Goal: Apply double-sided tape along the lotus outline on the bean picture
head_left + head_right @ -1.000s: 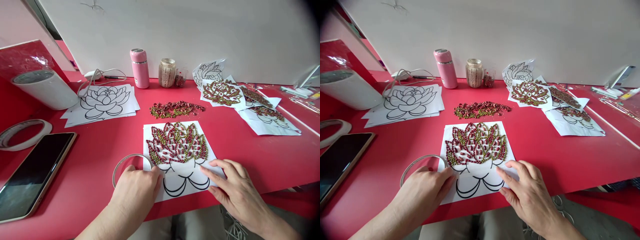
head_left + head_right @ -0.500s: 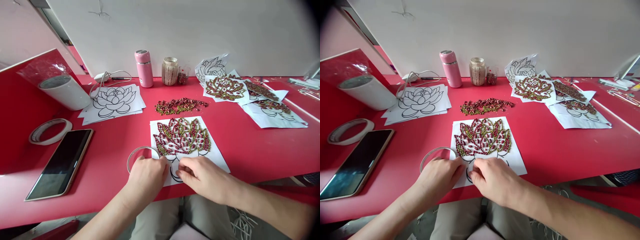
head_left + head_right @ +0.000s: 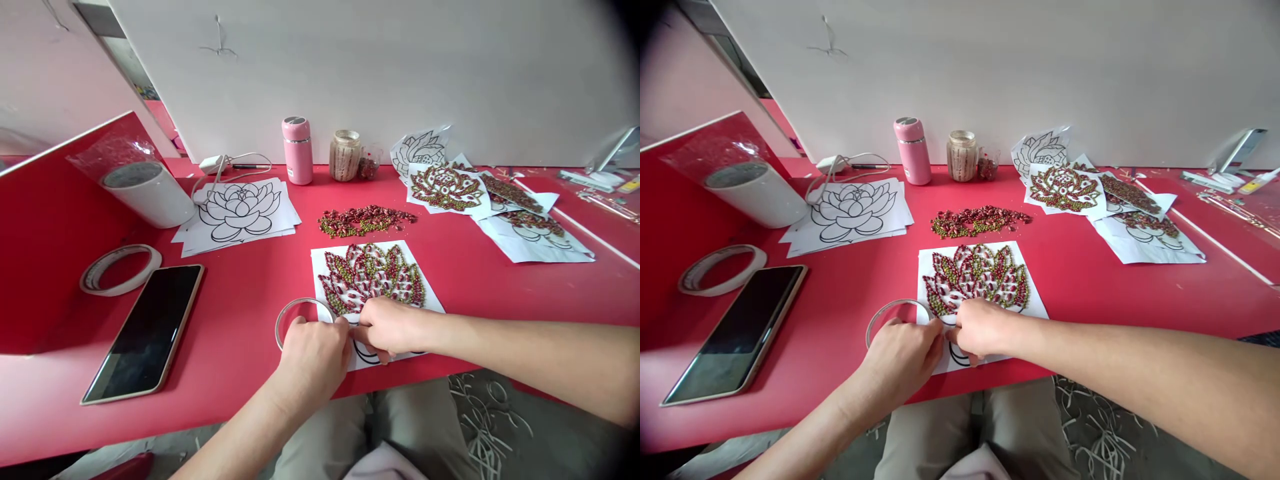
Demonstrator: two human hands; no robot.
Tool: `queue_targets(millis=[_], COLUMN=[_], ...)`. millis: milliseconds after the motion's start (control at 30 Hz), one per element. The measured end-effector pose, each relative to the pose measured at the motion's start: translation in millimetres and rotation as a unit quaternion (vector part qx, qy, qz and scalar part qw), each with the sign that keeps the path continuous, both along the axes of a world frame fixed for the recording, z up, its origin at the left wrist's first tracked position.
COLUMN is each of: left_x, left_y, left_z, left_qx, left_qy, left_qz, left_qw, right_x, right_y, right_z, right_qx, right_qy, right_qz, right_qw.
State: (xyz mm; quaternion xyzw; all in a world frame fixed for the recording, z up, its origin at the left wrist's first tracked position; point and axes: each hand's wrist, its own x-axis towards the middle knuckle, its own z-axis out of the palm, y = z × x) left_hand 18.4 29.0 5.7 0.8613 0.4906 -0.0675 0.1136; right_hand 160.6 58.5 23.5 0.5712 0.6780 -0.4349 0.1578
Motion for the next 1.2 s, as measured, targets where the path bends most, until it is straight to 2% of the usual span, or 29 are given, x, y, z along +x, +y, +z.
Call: queue_targets(millis=[200, 467, 800, 1200], left_x=[1, 1, 3, 2], left_y=[1, -2, -5, -11], left_z=[0.7, -2.3, -2.9, -9.1], left_qx=[-0.011, -0.024, -0.020, 0.013], left_qy=[-0.007, -0.007, -0.012, -0.023], left_qz=[-0.002, -0.018, -0.018, -0.007], left_qw=[1.000, 1.000, 1.000, 1.000], right_x=[-4, -13, -17, -8], right_y=[4, 6, 9, 1], right_z=[0.0, 2.8, 7.1, -5.8], right_qx=[-0.053, -0.077, -0.088, -0.053], right_qy=[-0.012, -0.043, -0.073, -0.031], right_qz=[-0.020, -0.042, -0.047, -0.067], right_qw=[0.998, 0.995, 0.992, 0.996])
